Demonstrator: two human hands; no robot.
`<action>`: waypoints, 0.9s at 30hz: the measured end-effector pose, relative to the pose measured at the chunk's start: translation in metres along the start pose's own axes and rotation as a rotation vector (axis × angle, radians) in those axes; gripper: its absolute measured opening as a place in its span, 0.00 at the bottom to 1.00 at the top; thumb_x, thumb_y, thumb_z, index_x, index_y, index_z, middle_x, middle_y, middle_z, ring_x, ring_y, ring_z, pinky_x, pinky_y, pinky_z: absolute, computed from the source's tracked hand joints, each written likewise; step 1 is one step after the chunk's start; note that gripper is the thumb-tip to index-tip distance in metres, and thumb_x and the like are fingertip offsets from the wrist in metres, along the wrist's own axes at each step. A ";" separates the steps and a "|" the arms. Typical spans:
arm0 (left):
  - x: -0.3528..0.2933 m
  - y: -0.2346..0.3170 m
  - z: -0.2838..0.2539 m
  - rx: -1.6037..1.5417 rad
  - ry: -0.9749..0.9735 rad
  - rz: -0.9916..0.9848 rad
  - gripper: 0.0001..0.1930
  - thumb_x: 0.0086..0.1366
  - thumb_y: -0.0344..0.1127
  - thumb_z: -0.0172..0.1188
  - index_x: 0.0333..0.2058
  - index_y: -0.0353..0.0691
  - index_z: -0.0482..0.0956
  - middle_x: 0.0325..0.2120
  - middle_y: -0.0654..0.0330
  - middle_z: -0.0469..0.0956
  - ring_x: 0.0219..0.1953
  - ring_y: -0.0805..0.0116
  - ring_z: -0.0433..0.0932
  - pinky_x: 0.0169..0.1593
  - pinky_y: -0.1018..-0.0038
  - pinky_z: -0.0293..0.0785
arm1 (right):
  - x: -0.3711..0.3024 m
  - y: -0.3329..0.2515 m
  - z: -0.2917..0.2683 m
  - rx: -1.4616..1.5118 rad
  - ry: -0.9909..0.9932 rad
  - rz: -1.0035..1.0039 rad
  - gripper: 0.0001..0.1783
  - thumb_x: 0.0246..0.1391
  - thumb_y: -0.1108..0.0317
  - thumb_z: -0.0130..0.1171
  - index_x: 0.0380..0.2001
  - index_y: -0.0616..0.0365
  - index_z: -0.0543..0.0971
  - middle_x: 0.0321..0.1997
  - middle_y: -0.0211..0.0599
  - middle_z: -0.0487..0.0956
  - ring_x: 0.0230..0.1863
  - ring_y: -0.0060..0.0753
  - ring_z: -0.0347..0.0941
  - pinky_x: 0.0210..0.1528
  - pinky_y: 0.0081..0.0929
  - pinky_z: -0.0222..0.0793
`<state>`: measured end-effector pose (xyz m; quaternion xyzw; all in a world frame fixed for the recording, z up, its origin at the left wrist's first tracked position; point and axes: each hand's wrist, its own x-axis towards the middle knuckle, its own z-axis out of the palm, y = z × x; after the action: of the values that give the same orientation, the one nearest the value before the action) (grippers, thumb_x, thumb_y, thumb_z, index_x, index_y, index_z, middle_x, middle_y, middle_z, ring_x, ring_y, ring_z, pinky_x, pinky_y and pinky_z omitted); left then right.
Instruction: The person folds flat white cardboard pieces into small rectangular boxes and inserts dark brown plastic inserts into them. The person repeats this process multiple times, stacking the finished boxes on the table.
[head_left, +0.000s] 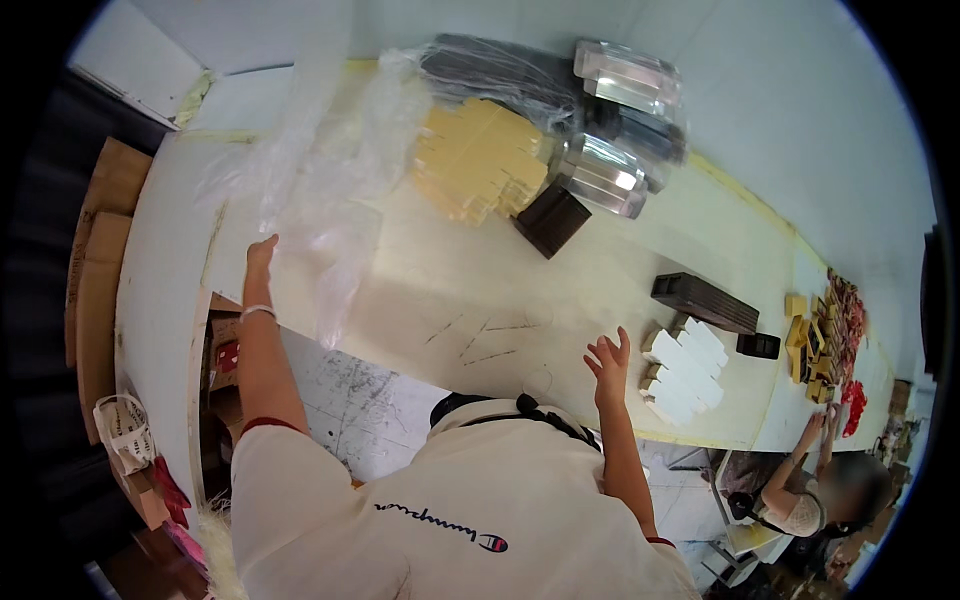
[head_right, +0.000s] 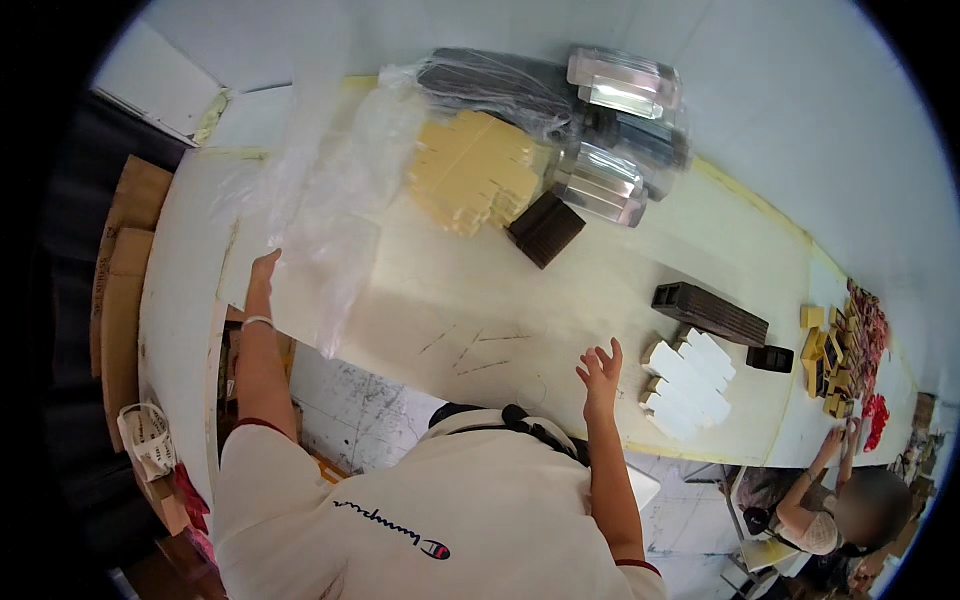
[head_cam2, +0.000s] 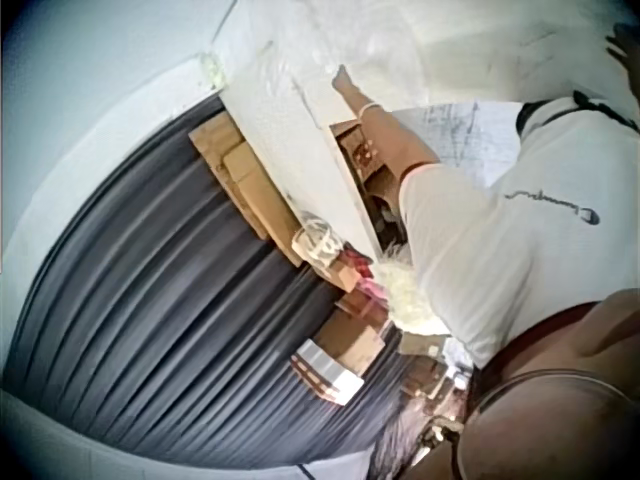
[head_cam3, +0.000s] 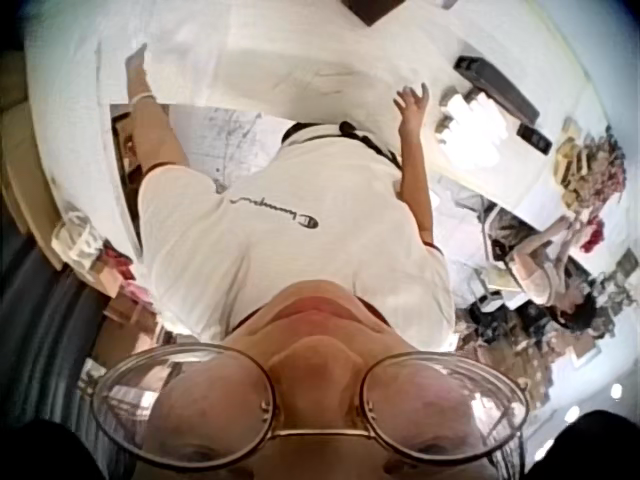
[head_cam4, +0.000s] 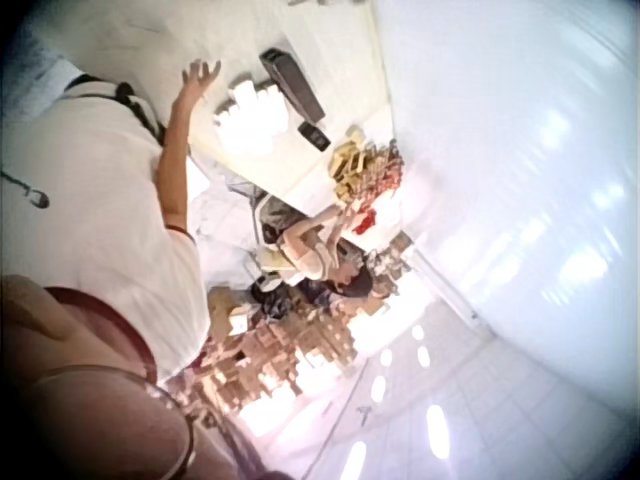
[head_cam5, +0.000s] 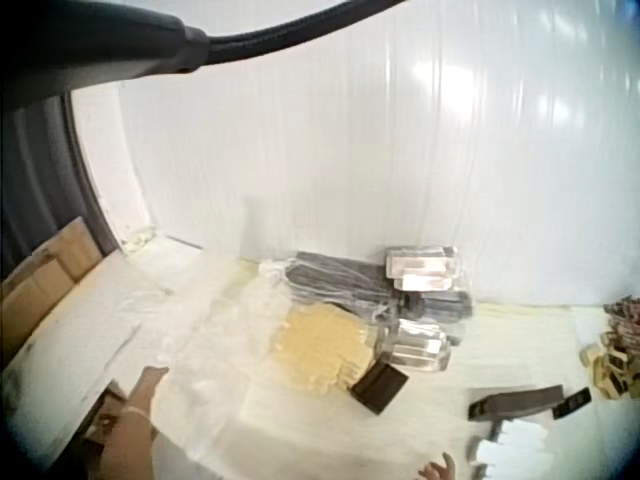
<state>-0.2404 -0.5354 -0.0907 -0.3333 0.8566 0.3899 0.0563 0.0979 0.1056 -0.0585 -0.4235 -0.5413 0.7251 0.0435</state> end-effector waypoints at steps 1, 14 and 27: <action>-0.030 0.026 0.056 -0.030 0.213 0.243 0.25 0.60 0.41 0.59 0.56 0.41 0.69 0.54 0.54 0.69 0.48 0.59 0.70 0.49 0.59 0.67 | 0.000 0.000 -0.010 -0.022 0.055 -0.023 0.39 0.57 0.58 0.59 0.67 0.47 0.51 0.62 0.50 0.62 0.53 0.40 0.69 0.52 0.39 0.70; -0.367 0.224 0.350 0.353 -0.493 1.227 0.39 0.54 0.51 0.66 0.61 0.42 0.61 0.59 0.48 0.62 0.60 0.48 0.61 0.59 0.58 0.62 | 0.043 0.000 0.030 0.078 -0.066 0.080 0.38 0.56 0.57 0.59 0.66 0.51 0.55 0.62 0.45 0.63 0.56 0.39 0.67 0.54 0.37 0.69; -0.387 0.161 0.356 0.464 -0.478 1.298 0.44 0.47 0.33 0.67 0.64 0.53 0.57 0.64 0.47 0.53 0.62 0.40 0.54 0.63 0.50 0.55 | 0.006 -0.007 0.009 -0.018 -0.005 -0.330 0.30 0.57 0.66 0.58 0.61 0.55 0.62 0.60 0.40 0.67 0.53 0.34 0.69 0.50 0.30 0.70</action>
<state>-0.0985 -0.0037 -0.0973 0.3564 0.9066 0.2154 0.0684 0.0853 0.1047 -0.0550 -0.3273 -0.6101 0.7043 0.1570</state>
